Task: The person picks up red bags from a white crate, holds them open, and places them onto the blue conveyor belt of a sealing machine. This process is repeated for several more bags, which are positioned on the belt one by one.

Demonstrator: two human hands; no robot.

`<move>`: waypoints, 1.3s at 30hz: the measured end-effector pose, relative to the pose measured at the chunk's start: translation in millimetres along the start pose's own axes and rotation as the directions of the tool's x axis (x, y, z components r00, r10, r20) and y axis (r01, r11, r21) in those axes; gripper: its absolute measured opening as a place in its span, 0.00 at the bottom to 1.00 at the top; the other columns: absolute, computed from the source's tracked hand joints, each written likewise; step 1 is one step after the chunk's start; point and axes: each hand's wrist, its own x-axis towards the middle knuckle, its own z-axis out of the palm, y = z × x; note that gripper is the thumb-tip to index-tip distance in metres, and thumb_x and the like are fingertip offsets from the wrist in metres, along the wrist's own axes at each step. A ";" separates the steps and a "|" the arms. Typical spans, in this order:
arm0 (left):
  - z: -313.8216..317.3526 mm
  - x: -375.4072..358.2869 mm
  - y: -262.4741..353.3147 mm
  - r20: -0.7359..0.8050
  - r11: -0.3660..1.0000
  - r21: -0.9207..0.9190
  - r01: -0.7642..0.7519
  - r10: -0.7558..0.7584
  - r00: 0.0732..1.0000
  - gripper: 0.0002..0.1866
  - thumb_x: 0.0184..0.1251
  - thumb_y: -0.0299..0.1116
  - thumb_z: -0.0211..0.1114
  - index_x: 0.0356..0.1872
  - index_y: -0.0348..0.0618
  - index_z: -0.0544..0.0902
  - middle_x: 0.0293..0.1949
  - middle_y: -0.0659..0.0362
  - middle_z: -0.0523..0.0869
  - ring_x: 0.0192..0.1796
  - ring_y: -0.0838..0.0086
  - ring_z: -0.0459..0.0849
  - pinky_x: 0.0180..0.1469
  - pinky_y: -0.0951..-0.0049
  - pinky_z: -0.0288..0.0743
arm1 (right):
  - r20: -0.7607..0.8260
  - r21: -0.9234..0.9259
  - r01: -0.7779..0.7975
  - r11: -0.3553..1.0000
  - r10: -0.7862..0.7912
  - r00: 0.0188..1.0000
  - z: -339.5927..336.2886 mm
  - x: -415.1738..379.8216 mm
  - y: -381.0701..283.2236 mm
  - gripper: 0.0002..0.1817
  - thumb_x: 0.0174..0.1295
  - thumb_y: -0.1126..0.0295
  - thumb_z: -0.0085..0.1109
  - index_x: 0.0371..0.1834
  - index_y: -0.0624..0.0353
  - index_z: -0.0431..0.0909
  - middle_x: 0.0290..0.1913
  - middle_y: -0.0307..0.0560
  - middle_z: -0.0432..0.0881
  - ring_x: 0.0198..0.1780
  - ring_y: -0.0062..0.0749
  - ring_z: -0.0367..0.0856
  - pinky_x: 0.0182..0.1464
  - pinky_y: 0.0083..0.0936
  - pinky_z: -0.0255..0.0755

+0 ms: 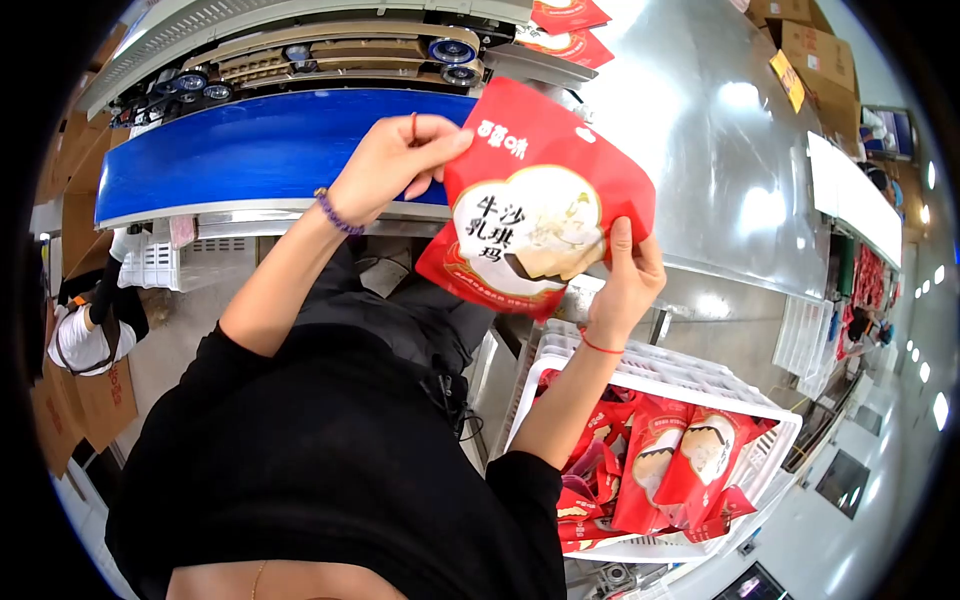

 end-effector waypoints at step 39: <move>-82.2 -84.4 27.4 -0.375 0.695 0.641 -0.325 0.654 0.657 0.07 0.70 0.29 0.64 0.37 0.37 0.87 0.29 0.63 0.82 0.29 0.82 0.75 0.33 0.81 0.68 | 0.279 -0.100 -0.053 0.994 0.079 0.957 120.1 30.6 4.4 0.22 0.62 0.68 0.66 0.53 0.63 0.66 0.45 0.50 0.83 0.46 0.31 0.82 0.44 0.27 0.78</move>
